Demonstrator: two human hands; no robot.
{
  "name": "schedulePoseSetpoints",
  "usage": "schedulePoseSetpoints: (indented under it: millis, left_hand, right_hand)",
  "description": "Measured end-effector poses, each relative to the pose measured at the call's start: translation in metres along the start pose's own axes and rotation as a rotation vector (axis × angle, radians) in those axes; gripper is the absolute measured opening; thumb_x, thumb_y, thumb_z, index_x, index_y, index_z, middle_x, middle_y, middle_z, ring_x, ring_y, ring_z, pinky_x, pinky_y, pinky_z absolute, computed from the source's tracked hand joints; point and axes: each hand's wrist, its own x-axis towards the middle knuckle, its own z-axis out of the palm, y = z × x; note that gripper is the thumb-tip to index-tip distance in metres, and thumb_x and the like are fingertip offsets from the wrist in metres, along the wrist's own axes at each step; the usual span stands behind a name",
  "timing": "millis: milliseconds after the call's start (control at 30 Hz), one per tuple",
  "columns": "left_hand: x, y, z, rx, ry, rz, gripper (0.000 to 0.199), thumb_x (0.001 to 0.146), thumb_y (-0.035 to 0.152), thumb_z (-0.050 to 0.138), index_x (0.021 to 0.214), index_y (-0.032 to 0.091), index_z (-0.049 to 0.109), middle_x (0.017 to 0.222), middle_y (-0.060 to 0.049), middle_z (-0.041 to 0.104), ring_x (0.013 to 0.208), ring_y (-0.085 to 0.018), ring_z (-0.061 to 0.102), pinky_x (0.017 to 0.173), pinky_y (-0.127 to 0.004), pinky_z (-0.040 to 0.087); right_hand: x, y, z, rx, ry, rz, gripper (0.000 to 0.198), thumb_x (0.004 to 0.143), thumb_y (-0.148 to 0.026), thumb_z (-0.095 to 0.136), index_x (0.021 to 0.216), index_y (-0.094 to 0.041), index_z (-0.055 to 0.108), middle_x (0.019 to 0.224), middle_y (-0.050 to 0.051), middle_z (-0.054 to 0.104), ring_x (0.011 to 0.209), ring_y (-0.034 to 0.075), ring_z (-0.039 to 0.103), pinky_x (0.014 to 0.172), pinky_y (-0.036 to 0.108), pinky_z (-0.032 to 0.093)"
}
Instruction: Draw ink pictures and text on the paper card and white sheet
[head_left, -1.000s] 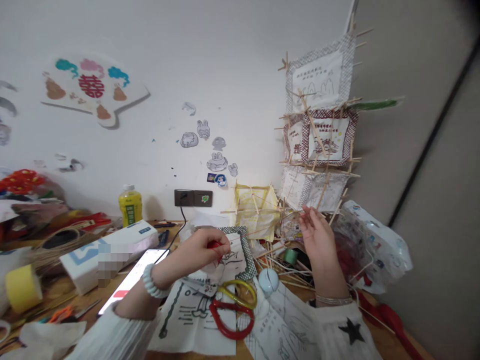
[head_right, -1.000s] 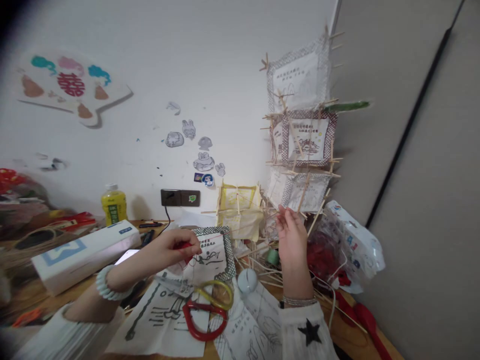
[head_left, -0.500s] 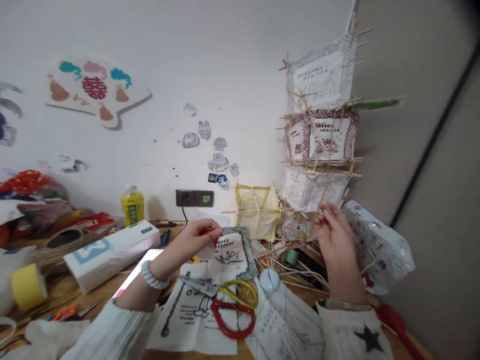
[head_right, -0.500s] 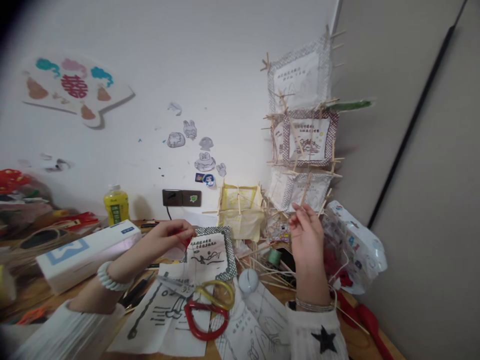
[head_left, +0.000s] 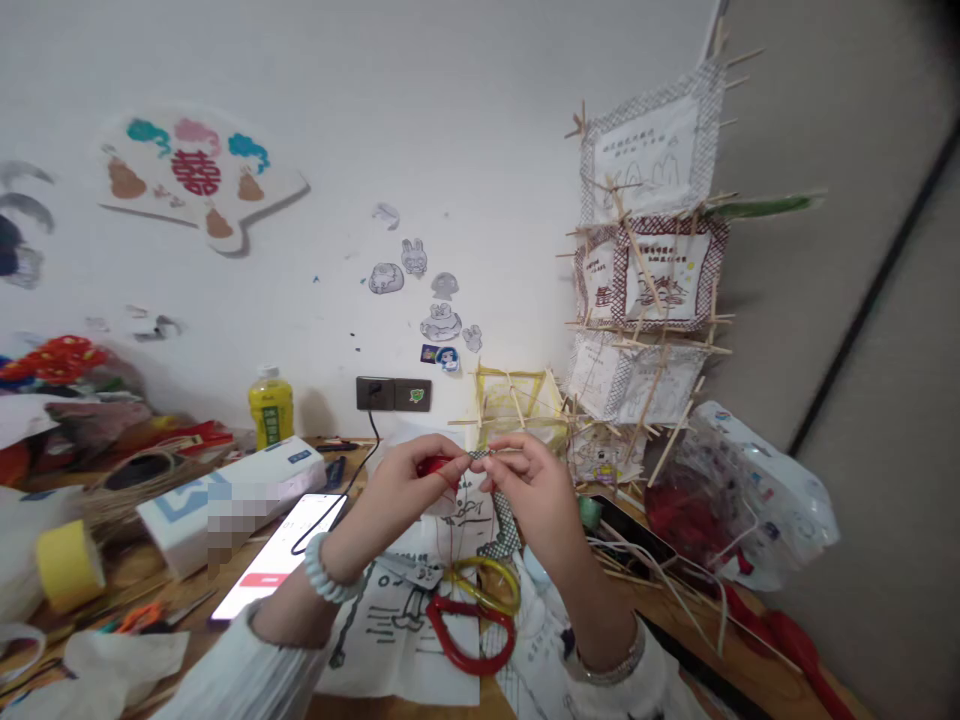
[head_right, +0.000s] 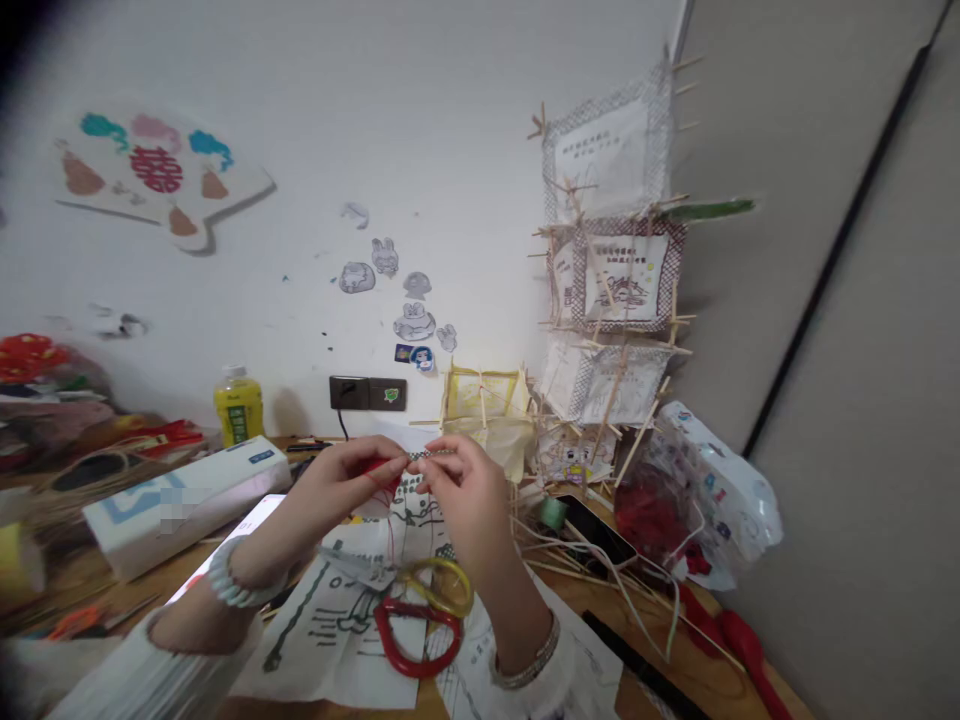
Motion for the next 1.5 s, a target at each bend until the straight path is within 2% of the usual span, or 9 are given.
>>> schedulePoseSetpoints:
  millis: [167, 400, 533, 667, 800, 900, 1033, 1100, 1500]
  left_hand:
    - [-0.004, 0.006, 0.004, -0.024, 0.015, 0.028, 0.026, 0.082, 0.041, 0.057, 0.075, 0.016, 0.062, 0.069, -0.002, 0.06, 0.062, -0.015, 0.056, 0.055, -0.025, 0.046]
    - [-0.005, 0.007, 0.008, -0.028, 0.041, 0.071, 0.025, 0.08, 0.039, 0.059, 0.074, 0.016, 0.066, 0.076, -0.005, 0.063, 0.07, -0.017, 0.058, 0.058, -0.026, 0.048]
    - [-0.004, 0.005, 0.009, -0.062, 0.065, 0.029, 0.024, 0.079, 0.038, 0.059, 0.074, 0.016, 0.067, 0.075, -0.006, 0.064, 0.071, -0.019, 0.058, 0.059, -0.027, 0.047]
    - [-0.003, 0.004, 0.013, -0.131, 0.063, -0.02, 0.024, 0.076, 0.038, 0.062, 0.073, 0.015, 0.068, 0.073, -0.005, 0.064, 0.073, -0.019, 0.057, 0.066, -0.029, 0.046]
    - [-0.004, 0.004, 0.018, -0.235, 0.047, -0.086, 0.027, 0.074, 0.041, 0.062, 0.071, 0.014, 0.066, 0.068, -0.004, 0.062, 0.066, -0.016, 0.054, 0.06, -0.026, 0.043]
    - [-0.006, 0.006, 0.022, -0.302, 0.046, -0.122, 0.028, 0.074, 0.042, 0.062, 0.07, 0.014, 0.064, 0.065, -0.002, 0.059, 0.061, -0.014, 0.051, 0.055, -0.024, 0.04]
    - [-0.007, 0.005, 0.024, -0.342, 0.047, -0.127, 0.027, 0.074, 0.042, 0.063, 0.071, 0.015, 0.064, 0.066, -0.001, 0.058, 0.061, -0.013, 0.05, 0.055, -0.024, 0.04]
    - [-0.005, 0.004, 0.023, -0.342, 0.038, -0.115, 0.027, 0.073, 0.042, 0.064, 0.071, 0.015, 0.064, 0.067, -0.002, 0.058, 0.063, -0.014, 0.051, 0.057, -0.024, 0.041]
    - [-0.005, 0.005, 0.012, -0.282, -0.092, -0.119, 0.032, 0.077, 0.047, 0.062, 0.068, 0.016, 0.062, 0.06, 0.002, 0.051, 0.056, -0.012, 0.043, 0.052, -0.023, 0.036]
  right_hand:
    - [-0.001, 0.0, 0.002, -0.076, 0.052, -0.04, 0.006, 0.073, -0.023, 0.067, 0.071, -0.019, 0.063, 0.064, 0.0, 0.068, 0.062, 0.017, 0.065, 0.059, 0.026, 0.049]
    - [-0.004, 0.004, 0.009, -0.124, 0.086, -0.076, 0.009, 0.077, -0.027, 0.062, 0.074, -0.018, 0.065, 0.07, 0.004, 0.069, 0.067, 0.02, 0.065, 0.063, 0.031, 0.051]
    - [-0.008, 0.008, 0.013, -0.279, 0.196, -0.23, 0.01, 0.08, -0.026, 0.06, 0.076, -0.018, 0.065, 0.077, 0.006, 0.068, 0.073, 0.022, 0.062, 0.068, 0.035, 0.05]
    - [-0.008, 0.007, 0.013, -0.399, 0.2, -0.439, 0.013, 0.084, -0.023, 0.058, 0.075, -0.019, 0.065, 0.08, 0.007, 0.063, 0.081, 0.023, 0.058, 0.072, 0.035, 0.047]
    - [-0.007, 0.008, 0.012, -0.418, 0.211, -0.527, 0.013, 0.086, -0.02, 0.057, 0.075, -0.019, 0.065, 0.079, 0.005, 0.06, 0.081, 0.021, 0.056, 0.075, 0.035, 0.044]
    - [-0.005, 0.015, 0.014, -0.241, 0.184, -0.442, 0.011, 0.085, -0.022, 0.058, 0.075, -0.02, 0.064, 0.079, 0.004, 0.06, 0.081, 0.02, 0.056, 0.075, 0.033, 0.044]
    - [-0.001, 0.028, 0.017, 0.227, 0.073, -0.123, 0.008, 0.081, -0.028, 0.062, 0.079, -0.021, 0.065, 0.079, 0.001, 0.062, 0.077, 0.017, 0.058, 0.073, 0.029, 0.046]
    - [0.0, 0.03, 0.018, 0.363, 0.019, -0.04, 0.01, 0.079, -0.029, 0.065, 0.081, -0.021, 0.068, 0.081, 0.001, 0.065, 0.08, 0.017, 0.059, 0.077, 0.029, 0.045]
    - [0.002, 0.02, 0.014, 0.513, -0.061, 0.121, 0.022, 0.062, -0.033, 0.082, 0.074, -0.019, 0.07, 0.073, -0.002, 0.066, 0.073, 0.014, 0.057, 0.073, 0.025, 0.046]
